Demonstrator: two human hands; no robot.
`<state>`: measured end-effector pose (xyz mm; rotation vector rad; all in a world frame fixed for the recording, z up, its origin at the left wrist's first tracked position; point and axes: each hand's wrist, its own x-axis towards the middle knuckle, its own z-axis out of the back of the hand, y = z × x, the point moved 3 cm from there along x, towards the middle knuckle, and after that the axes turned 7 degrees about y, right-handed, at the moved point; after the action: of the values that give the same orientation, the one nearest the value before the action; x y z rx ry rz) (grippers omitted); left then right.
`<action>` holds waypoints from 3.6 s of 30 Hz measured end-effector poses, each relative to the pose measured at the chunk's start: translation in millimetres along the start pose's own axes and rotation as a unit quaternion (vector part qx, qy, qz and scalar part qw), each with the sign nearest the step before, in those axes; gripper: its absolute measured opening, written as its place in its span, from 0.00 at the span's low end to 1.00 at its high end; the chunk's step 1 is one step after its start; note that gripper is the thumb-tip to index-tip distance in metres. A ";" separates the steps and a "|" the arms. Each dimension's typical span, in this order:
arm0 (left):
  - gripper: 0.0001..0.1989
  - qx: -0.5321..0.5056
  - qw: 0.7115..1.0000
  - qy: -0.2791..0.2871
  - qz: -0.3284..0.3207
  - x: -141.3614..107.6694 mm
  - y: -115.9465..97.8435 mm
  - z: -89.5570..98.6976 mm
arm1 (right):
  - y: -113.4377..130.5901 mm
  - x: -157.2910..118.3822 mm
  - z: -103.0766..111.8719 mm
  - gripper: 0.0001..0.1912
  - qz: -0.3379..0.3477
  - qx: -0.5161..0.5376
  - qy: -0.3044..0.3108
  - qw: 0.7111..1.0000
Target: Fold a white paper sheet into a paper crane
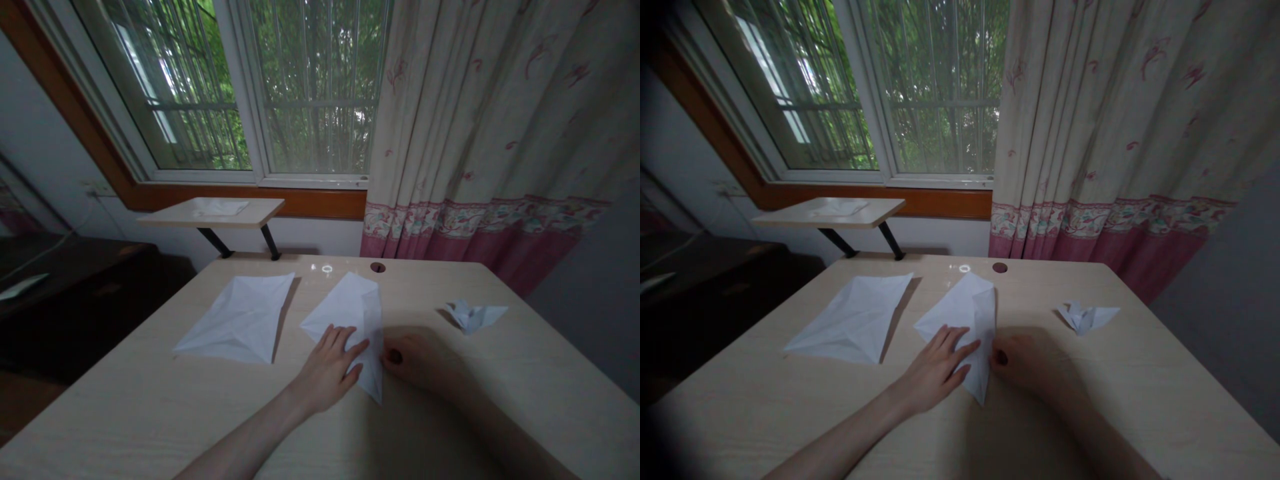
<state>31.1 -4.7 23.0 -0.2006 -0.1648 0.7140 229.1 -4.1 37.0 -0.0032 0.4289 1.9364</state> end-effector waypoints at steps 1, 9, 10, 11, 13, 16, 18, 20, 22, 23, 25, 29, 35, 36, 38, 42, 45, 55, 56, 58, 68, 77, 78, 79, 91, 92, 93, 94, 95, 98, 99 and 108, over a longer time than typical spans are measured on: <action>0.23 0.000 1.000 0.001 0.000 0.0 0.0 -0.2 | 0.2 -0.3 -0.1 0.09 0.003 0.003 -0.001 1.000; 0.22 0.008 1.000 -0.009 0.004 1.2 -0.7 2.3 | 2.5 -2.1 -2.6 0.05 0.020 0.032 -0.007 0.999; 0.22 0.009 1.000 -0.009 0.007 1.5 -1.0 3.4 | 2.8 -2.2 -3.0 0.05 0.021 0.036 -0.007 0.999; 0.22 0.010 1.000 -0.010 0.010 1.8 -1.3 4.5 | 2.8 -2.1 -3.3 0.05 0.022 0.040 -0.007 0.999; 0.21 0.010 1.000 -0.010 0.013 2.3 -1.9 6.3 | 2.1 -1.8 -4.7 0.06 0.024 0.047 -0.007 0.999; 0.21 0.009 1.000 -0.006 0.016 2.6 -2.2 6.8 | -0.2 -0.7 -9.1 0.06 0.027 0.061 -0.002 0.998; 0.21 0.010 1.000 -0.003 0.016 2.4 -1.9 6.2 | -1.1 -0.1 -12.5 0.06 0.029 0.072 0.004 0.997; 0.21 0.011 1.000 -0.005 0.013 2.2 -1.4 5.5 | -0.5 -0.1 -14.7 0.06 0.035 0.084 0.012 0.996; 0.21 0.014 1.000 -0.012 0.009 1.9 -0.7 5.0 | 1.3 -0.7 -15.1 0.06 0.042 0.094 0.019 0.995; 0.21 0.015 1.000 -0.014 0.008 1.9 -0.3 4.8 | 2.3 -1.2 -15.0 0.06 0.044 0.098 0.023 0.994; 0.22 0.015 1.000 -0.013 0.007 2.0 0.5 4.6 | 4.0 -2.2 -14.6 0.06 0.048 0.107 0.031 0.993; 0.21 0.010 1.000 -0.011 0.005 2.8 1.4 5.7 | 5.0 -3.9 -15.9 0.05 0.055 0.131 0.051 0.989; 0.21 0.008 1.000 -0.012 0.001 3.2 3.5 5.6 | 5.6 -5.0 -19.0 0.03 0.059 0.156 0.072 0.983; 0.20 0.009 1.000 -0.012 0.000 3.2 4.1 5.2 | 5.7 -5.0 -19.6 0.03 0.059 0.158 0.075 0.983; 0.20 0.010 1.000 -0.012 -0.006 3.1 5.2 4.5 | 5.7 -5.2 -20.3 0.03 0.059 0.161 0.078 0.982; 0.20 0.010 1.000 -0.015 -0.016 3.0 6.8 3.9 | 5.9 -6.6 -18.9 0.02 0.060 0.162 0.082 0.981; 0.20 0.005 1.000 -0.016 -0.016 3.1 7.1 4.3 | 6.8 -7.4 -17.0 0.02 0.056 0.160 0.090 0.981; 0.19 0.004 1.000 -0.019 -0.015 3.6 6.9 3.7 | 13.1 -10.4 -13.4 0.03 0.066 0.139 0.085 0.984; 0.19 0.003 1.000 -0.021 -0.016 3.6 6.9 3.8 | 13.8 -10.7 -12.6 0.03 0.065 0.138 0.086 0.984; 0.19 0.002 1.000 -0.023 -0.017 3.5 6.8 4.4 | 15.0 -11.2 -10.9 0.04 0.063 0.136 0.091 0.984; 0.19 0.005 1.000 -0.018 -0.018 3.4 5.8 5.4 | 18.9 -12.8 -7.0 0.03 0.060 0.130 0.102 0.984; 0.20 0.006 1.000 -0.019 -0.020 3.3 6.0 4.4 | 6.8 -6.4 -10.1 0.07 0.049 0.230 0.121 0.964; 0.20 0.007 1.000 -0.019 -0.020 3.3 5.8 4.7 | 2.7 -4.5 -11.1 0.08 0.041 0.248 0.120 0.960; 0.20 0.007 1.000 -0.019 -0.020 3.3 5.6 5.0 | -1.5 -2.6 -12.5 0.09 0.031 0.263 0.122 0.957; 0.23 -0.027 0.999 -0.017 -0.028 2.2 7.5 5.8 | -42.4 8.9 -10.7 0.14 -0.039 0.169 -0.128 0.976; 0.23 -0.031 0.999 -0.015 -0.030 2.2 8.1 4.9 | -44.5 9.5 -10.8 0.14 -0.046 0.153 -0.142 0.977; 0.23 -0.033 0.999 -0.015 -0.031 2.2 8.5 4.1 | -45.9 10.2 -11.4 0.13 -0.053 0.139 -0.151 0.977; 0.23 -0.035 0.999 -0.014 -0.033 2.2 8.7 3.3 | -46.6 10.9 -12.1 0.12 -0.059 0.127 -0.157 0.978; 0.23 -0.035 0.999 -0.012 -0.034 2.3 8.7 2.8 | -46.7 11.4 -12.8 0.11 -0.063 0.117 -0.162 0.978; 0.22 -0.034 0.999 -0.013 -0.033 2.7 7.5 2.5 | -44.0 12.1 -14.3 0.09 -0.059 0.096 -0.162 0.980; 0.22 -0.032 0.999 -0.014 -0.031 2.9 7.1 2.7 | -42.9 12.0 -14.3 0.09 -0.056 0.091 -0.160 0.981; 0.24 -0.030 0.999 -0.012 -0.029 3.0 9.3 0.2 | -37.5 11.0 -12.7 0.07 -0.032 0.075 -0.129 0.988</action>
<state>27.4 4.2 21.2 -0.2431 -0.2133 0.6553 255.8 14.6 12.0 0.3246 0.3954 1.8065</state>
